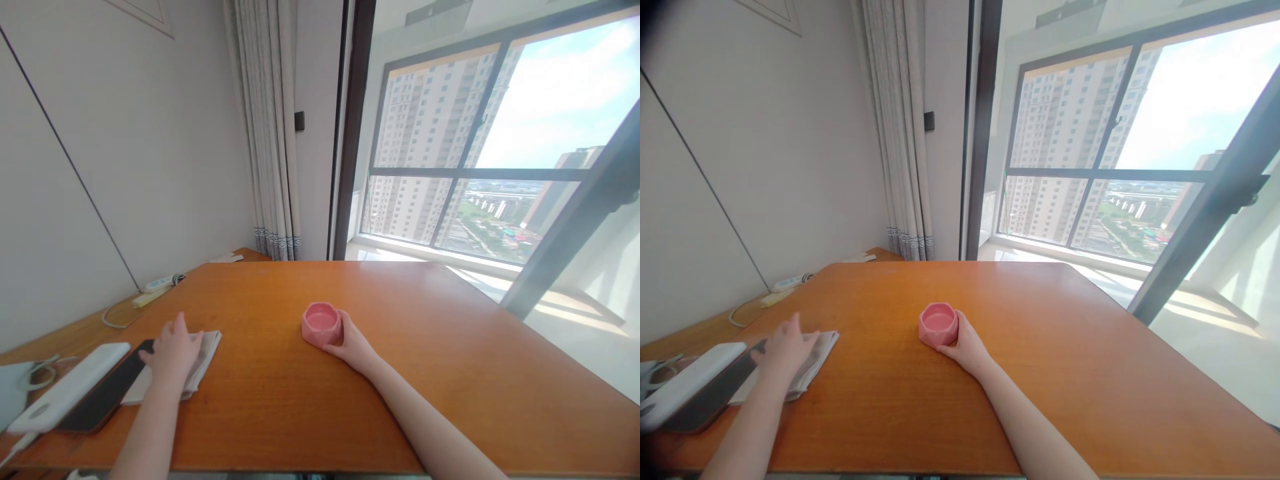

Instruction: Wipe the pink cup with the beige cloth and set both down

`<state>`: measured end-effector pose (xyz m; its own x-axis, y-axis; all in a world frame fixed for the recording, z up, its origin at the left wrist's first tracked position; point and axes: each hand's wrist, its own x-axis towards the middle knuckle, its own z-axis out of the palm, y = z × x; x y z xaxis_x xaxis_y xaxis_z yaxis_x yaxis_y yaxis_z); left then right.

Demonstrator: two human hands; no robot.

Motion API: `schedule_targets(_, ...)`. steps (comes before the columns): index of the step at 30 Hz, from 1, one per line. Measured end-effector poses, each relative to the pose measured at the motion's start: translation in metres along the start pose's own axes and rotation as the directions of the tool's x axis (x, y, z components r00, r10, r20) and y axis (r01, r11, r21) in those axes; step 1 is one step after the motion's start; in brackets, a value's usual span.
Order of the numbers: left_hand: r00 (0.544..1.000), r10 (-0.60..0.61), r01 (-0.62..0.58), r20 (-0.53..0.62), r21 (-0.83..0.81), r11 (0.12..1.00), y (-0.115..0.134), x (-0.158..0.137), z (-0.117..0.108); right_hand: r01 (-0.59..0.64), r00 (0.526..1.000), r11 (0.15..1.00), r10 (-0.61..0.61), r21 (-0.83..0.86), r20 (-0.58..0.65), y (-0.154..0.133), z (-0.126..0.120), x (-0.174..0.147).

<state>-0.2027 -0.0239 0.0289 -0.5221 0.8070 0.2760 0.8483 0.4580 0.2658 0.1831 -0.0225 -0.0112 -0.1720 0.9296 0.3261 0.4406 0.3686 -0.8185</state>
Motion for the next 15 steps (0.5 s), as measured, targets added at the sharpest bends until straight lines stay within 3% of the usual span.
schedule_targets(3,0.995,-0.03,0.023,0.092,0.084,0.996,-0.038,-0.002,0.005,-0.004,1.0,1.0,0.004,-0.016,-0.001,0.003,0.0,0.0)
schedule_targets(9,0.999,-0.011,0.001,0.052,0.203,0.979,-0.058,0.003,0.013,-0.006,1.0,0.999,0.006,-0.039,-0.005,0.003,0.0,-0.001)
schedule_targets(13,0.964,-0.143,0.083,0.226,0.255,0.963,-0.073,0.026,0.017,0.004,1.0,1.0,-0.004,-0.026,-0.002,0.001,-0.001,-0.001)
schedule_targets(15,0.932,-0.132,0.05,0.338,0.243,0.969,-0.079,0.037,0.02,0.007,1.0,1.0,-0.007,-0.014,0.009,-0.001,-0.001,0.0)
